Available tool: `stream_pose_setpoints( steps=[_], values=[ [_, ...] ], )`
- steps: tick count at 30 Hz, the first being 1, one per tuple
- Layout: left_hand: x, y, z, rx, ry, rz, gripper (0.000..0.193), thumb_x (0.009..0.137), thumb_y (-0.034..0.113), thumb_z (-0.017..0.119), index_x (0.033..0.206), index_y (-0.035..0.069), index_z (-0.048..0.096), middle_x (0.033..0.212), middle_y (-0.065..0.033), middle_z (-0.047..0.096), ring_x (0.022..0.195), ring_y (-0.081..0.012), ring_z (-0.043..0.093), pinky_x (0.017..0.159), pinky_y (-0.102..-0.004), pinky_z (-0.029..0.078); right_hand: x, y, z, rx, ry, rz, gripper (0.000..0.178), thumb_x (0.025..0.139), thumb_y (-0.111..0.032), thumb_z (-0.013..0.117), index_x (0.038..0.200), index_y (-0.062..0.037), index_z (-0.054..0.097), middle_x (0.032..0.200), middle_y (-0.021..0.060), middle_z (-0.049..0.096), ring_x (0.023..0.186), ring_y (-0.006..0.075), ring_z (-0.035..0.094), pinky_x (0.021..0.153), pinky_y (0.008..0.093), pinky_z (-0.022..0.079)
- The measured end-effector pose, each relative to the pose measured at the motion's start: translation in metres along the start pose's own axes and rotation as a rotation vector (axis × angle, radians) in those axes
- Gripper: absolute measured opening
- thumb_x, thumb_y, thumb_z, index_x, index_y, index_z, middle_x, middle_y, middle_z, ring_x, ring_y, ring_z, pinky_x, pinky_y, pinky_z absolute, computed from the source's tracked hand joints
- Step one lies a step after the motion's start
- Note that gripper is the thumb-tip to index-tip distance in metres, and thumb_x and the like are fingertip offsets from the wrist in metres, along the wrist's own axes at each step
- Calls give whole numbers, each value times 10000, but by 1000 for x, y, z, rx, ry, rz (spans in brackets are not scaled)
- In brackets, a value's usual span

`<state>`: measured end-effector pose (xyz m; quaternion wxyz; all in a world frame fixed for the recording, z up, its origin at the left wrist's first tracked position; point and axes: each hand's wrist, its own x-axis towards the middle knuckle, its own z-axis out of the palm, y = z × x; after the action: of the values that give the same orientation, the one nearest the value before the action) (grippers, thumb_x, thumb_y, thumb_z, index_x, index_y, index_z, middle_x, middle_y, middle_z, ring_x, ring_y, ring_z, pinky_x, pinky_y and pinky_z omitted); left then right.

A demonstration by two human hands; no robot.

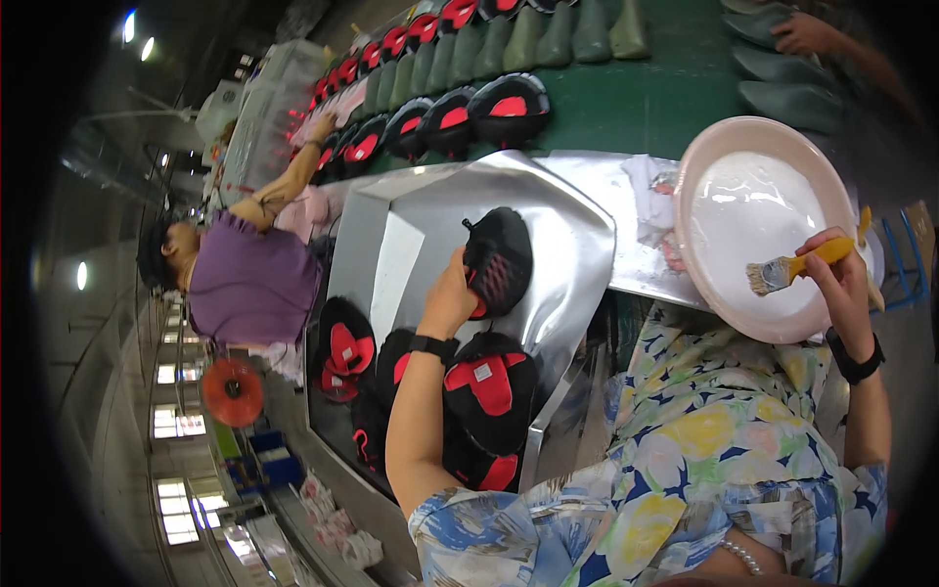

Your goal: Applying glue to the interior edges of shoe uppers using a brush on an assembly line.

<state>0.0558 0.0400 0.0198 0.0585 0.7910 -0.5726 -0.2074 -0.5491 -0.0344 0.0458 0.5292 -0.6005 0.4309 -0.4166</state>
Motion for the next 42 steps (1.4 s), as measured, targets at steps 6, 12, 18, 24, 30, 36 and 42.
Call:
stream_pose_setpoints(
  steps=[6,12,18,24,30,36,42],
  values=[
    [16,3,-1,592,100,390,1009,661,-80,691,1572,211,369,1612,-214,322,1341,-481,481,1101,-473,456,10,10,-28,-139,110,40,179,1004,-150,653,1112,-13,613,989,33,647,880,94,612,797,244,503],
    [54,28,38,338,-135,452,781,710,-51,666,1455,149,546,1372,-169,609,1203,-379,617,1050,-401,500,63,25,8,-301,68,-95,269,959,-241,684,962,27,666,794,121,699,707,190,657,638,344,510],
    [50,46,-21,46,94,441,636,816,39,681,1437,83,549,1311,-167,651,1124,-346,670,1013,-397,522,53,21,46,-598,-407,-180,230,920,-202,696,1002,8,653,896,208,708,852,380,697,777,437,533],
    [35,125,-65,-668,106,465,622,827,50,677,1435,83,549,1312,-164,650,1125,-342,670,1008,-398,526,58,0,-10,-583,-192,-270,194,919,-181,690,1003,-19,624,890,184,683,874,375,672,804,438,510],
    [38,238,-37,-850,9,586,608,838,61,673,1433,83,548,1313,-162,649,1126,-338,669,1004,-400,529,75,-48,-24,-255,-30,-567,195,956,-203,683,1006,-28,614,861,111,674,795,244,668,734,364,503],
    [25,295,-6,-897,72,695,594,849,72,669,1431,83,548,1314,-159,648,1127,-334,669,999,-401,533,69,-58,-32,-368,90,-553,225,950,-199,689,912,-12,571,823,132,670,723,321,653,657,401,486],
    [21,323,19,-866,242,812,581,860,83,665,1429,83,547,1315,-157,647,1128,-330,668,995,-402,536,53,-44,-18,-249,370,-311,367,901,-306,689,865,41,575,721,201,659,668,353,657,638,404,498]
  ],
)
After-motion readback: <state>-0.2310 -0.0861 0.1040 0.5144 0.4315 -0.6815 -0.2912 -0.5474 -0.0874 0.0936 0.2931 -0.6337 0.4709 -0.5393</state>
